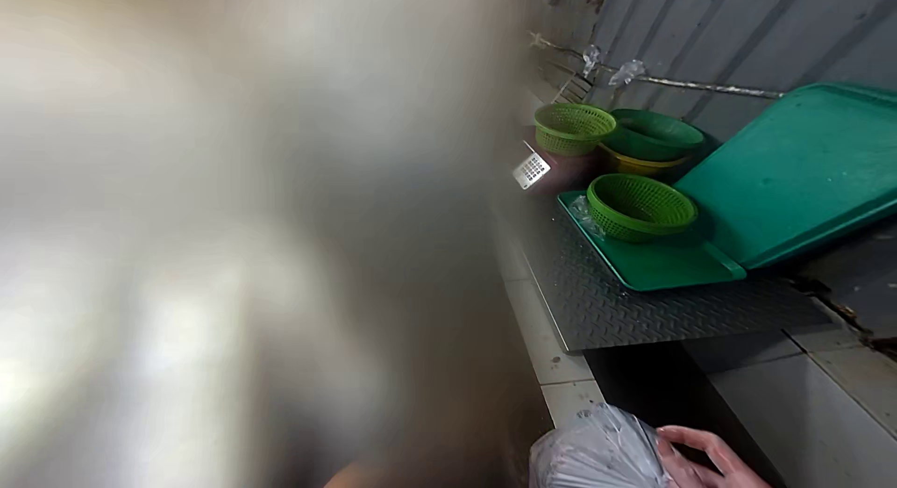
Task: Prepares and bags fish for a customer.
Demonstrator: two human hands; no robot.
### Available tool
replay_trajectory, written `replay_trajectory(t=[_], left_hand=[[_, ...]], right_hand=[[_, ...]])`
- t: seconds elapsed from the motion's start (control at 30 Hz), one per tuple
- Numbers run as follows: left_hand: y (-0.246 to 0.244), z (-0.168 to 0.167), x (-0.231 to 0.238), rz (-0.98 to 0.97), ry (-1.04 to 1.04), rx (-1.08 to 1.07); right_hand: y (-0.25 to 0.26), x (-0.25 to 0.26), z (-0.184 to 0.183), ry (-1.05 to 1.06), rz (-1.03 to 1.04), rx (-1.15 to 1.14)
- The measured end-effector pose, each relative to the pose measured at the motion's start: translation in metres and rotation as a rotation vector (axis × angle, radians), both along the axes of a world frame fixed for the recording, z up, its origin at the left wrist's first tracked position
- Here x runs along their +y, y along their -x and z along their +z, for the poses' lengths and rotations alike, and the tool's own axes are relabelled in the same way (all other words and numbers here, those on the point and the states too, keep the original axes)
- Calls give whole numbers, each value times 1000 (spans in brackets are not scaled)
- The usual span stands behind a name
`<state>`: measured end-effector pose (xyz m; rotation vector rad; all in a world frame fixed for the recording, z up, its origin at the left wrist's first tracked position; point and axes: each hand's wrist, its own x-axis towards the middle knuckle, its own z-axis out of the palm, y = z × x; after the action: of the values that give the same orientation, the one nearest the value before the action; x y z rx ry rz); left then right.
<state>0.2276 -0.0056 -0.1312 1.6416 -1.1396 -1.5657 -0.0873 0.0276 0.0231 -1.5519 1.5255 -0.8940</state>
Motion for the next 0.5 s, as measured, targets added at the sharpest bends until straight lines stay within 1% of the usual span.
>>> replay_trajectory(t=[0.07,0.13,0.2,0.23,0.33,0.43,0.5], left_hand=[[-34,-22,-3,35,-19,-38],[-65,-30,-14,55,-64,-38],[-96,-39,-35,85,-74,-33],[-110,-51,-47,96,-73,-39],[-151,-67,-94,55,-89,-29],[-194,-82,-141,-22,-103,-70],[-220,-79,-175,-84,-152,-98]], right_hand=[[-20,-12,14,-18,18,203],[-48,-24,28,-24,56,258],[-82,-42,41,-27,153,229],[-98,-51,45,-34,204,206],[-154,-83,54,-49,312,173],[-198,-115,65,-67,326,168],[-226,-139,68,-45,297,135]])
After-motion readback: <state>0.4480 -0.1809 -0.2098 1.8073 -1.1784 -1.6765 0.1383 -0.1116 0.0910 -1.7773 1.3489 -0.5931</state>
